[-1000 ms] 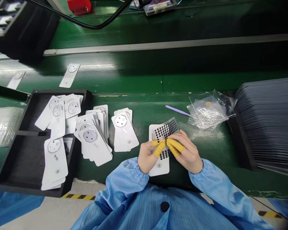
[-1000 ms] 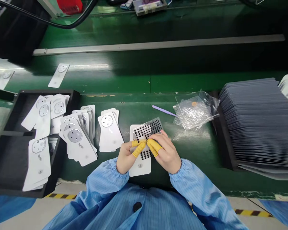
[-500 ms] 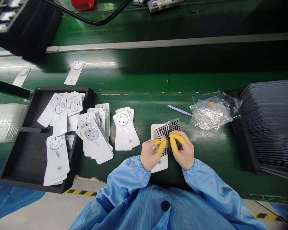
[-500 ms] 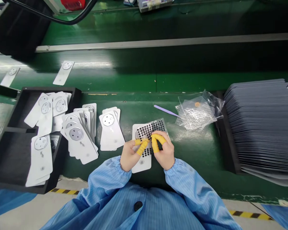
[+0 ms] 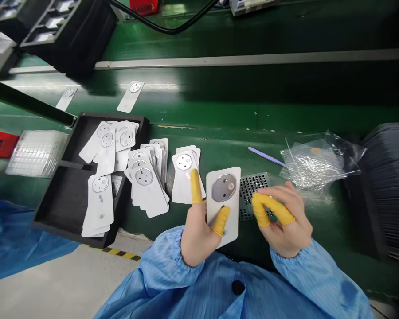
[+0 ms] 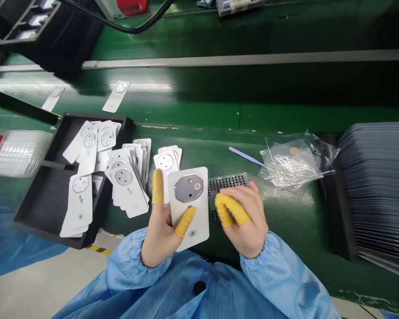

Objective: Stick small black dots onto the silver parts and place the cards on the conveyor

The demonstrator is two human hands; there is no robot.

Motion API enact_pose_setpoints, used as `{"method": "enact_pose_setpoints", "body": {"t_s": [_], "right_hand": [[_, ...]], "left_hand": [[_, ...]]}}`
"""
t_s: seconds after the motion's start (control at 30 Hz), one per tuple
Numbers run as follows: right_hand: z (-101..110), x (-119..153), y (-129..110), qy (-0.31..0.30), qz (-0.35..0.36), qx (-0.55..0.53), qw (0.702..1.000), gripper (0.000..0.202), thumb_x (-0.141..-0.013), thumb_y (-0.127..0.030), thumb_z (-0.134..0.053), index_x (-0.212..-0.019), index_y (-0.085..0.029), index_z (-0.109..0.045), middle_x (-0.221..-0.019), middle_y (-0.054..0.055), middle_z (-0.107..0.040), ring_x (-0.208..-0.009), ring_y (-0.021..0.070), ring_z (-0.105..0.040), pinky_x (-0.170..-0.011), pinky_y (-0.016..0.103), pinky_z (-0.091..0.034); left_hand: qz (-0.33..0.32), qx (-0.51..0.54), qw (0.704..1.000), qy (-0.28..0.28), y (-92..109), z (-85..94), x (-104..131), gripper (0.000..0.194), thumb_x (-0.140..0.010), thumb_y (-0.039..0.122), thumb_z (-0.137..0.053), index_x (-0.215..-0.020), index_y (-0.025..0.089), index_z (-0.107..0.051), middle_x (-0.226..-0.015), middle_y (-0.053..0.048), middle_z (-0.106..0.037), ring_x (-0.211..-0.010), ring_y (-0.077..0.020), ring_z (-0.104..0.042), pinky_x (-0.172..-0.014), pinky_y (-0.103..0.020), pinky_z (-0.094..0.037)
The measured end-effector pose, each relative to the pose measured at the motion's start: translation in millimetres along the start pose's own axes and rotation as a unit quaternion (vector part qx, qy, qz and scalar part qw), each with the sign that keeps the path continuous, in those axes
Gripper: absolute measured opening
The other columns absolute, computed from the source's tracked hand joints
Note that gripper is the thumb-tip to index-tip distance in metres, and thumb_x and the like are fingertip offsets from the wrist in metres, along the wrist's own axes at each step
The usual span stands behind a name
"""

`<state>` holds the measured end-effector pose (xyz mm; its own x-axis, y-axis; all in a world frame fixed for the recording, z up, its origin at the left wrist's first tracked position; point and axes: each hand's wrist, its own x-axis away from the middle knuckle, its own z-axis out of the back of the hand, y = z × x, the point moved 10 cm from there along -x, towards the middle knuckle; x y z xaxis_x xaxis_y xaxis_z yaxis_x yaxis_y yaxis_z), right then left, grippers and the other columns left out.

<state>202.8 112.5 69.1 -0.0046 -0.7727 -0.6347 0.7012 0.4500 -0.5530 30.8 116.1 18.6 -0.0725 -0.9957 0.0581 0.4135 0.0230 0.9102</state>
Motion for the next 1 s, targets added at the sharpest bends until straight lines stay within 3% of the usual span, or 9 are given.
{"method": "enact_pose_setpoints", "body": {"t_s": [0.13,0.2,0.3,0.43,0.53,0.63,0.9,1.0], "right_hand": [[-4,-11,-27,-0.032,0.019,-0.013,0.999,0.025,-0.078,-0.010,-0.067,-0.102,-0.017,-0.063,-0.089,0.003,-0.070,-0.089,0.0177,-0.063,-0.107,0.045,-0.040],[-8,-8,-30,-0.050,0.032,-0.018,0.998,0.025,-0.079,-0.011,-0.065,-0.104,-0.016,-0.063,-0.092,0.004,-0.071,-0.092,0.0183,-0.063,-0.108,0.045,-0.039],[-8,-5,-29,-0.065,0.039,-0.011,0.997,0.024,-0.083,-0.011,-0.059,-0.107,-0.016,-0.062,-0.095,0.003,-0.072,-0.093,0.0175,-0.063,-0.109,0.043,-0.037],[-9,-6,-40,-0.095,0.089,0.009,0.991,0.026,-0.087,-0.011,-0.051,-0.110,-0.016,-0.060,-0.105,0.006,-0.071,-0.106,0.0196,-0.061,-0.111,0.047,-0.032],[-18,-3,-49,-0.158,0.125,0.022,0.979,0.027,-0.088,-0.018,-0.048,-0.112,-0.013,-0.059,-0.122,0.016,-0.062,-0.120,0.0286,-0.053,-0.107,0.056,-0.034],[-23,2,-48,-0.182,0.119,0.025,0.976,0.034,-0.090,-0.024,-0.042,-0.118,-0.009,-0.056,-0.132,0.024,-0.052,-0.127,0.0344,-0.046,-0.102,0.059,-0.038],[-22,1,-50,-0.156,0.083,0.026,0.984,0.047,-0.091,-0.024,-0.045,-0.133,-0.004,-0.044,-0.133,0.027,-0.049,-0.128,0.0357,-0.045,-0.098,0.058,-0.044],[-25,1,-51,-0.168,0.083,0.041,0.981,0.050,-0.089,-0.020,-0.049,-0.135,-0.001,-0.042,-0.132,0.028,-0.050,-0.127,0.0363,-0.045,-0.098,0.057,-0.045]], "left_hand": [[0.029,0.048,0.997,-0.055,10,-21.9,1,0.074,-0.087,0.023,-0.058,-0.148,0.024,-0.015,-0.116,-0.009,-0.068,-0.098,-0.0241,-0.069,-0.082,-0.035,-0.059],[0.027,0.041,0.996,-0.074,18,-25.7,1,0.073,-0.084,0.020,-0.059,-0.146,0.023,-0.021,-0.115,-0.009,-0.068,-0.097,-0.0240,-0.069,-0.081,-0.034,-0.059],[0.021,0.002,0.997,-0.074,23,-25.3,2,0.061,-0.080,0.020,-0.062,-0.136,0.020,-0.037,-0.100,-0.009,-0.072,-0.088,-0.0244,-0.071,-0.075,-0.033,-0.060],[0.013,-0.027,0.999,-0.043,22,-21.4,2,0.031,-0.081,0.023,-0.060,-0.112,0.019,-0.055,-0.079,-0.006,-0.071,-0.067,-0.0205,-0.069,-0.059,-0.028,-0.058],[-0.009,-0.034,0.999,-0.026,25,-18.5,1,0.017,-0.081,0.022,-0.058,-0.098,0.020,-0.058,-0.078,-0.006,-0.072,-0.069,-0.0216,-0.070,-0.061,-0.030,-0.058],[-0.021,-0.033,0.999,-0.022,30,-16.6,-2,0.013,-0.079,0.021,-0.059,-0.092,0.021,-0.058,-0.073,-0.005,-0.072,-0.074,-0.0233,-0.070,-0.065,-0.031,-0.059],[-0.058,-0.082,0.995,-0.006,41,-16.9,0,0.024,-0.078,0.015,-0.055,-0.102,0.022,-0.057,-0.064,-0.001,-0.070,-0.058,-0.0191,-0.068,-0.052,-0.026,-0.055],[-0.083,-0.082,0.993,-0.003,46,-17.4,2,0.043,-0.076,0.010,-0.055,-0.117,0.020,-0.053,-0.074,-0.002,-0.074,-0.057,-0.0184,-0.068,-0.049,-0.025,-0.054]]}}
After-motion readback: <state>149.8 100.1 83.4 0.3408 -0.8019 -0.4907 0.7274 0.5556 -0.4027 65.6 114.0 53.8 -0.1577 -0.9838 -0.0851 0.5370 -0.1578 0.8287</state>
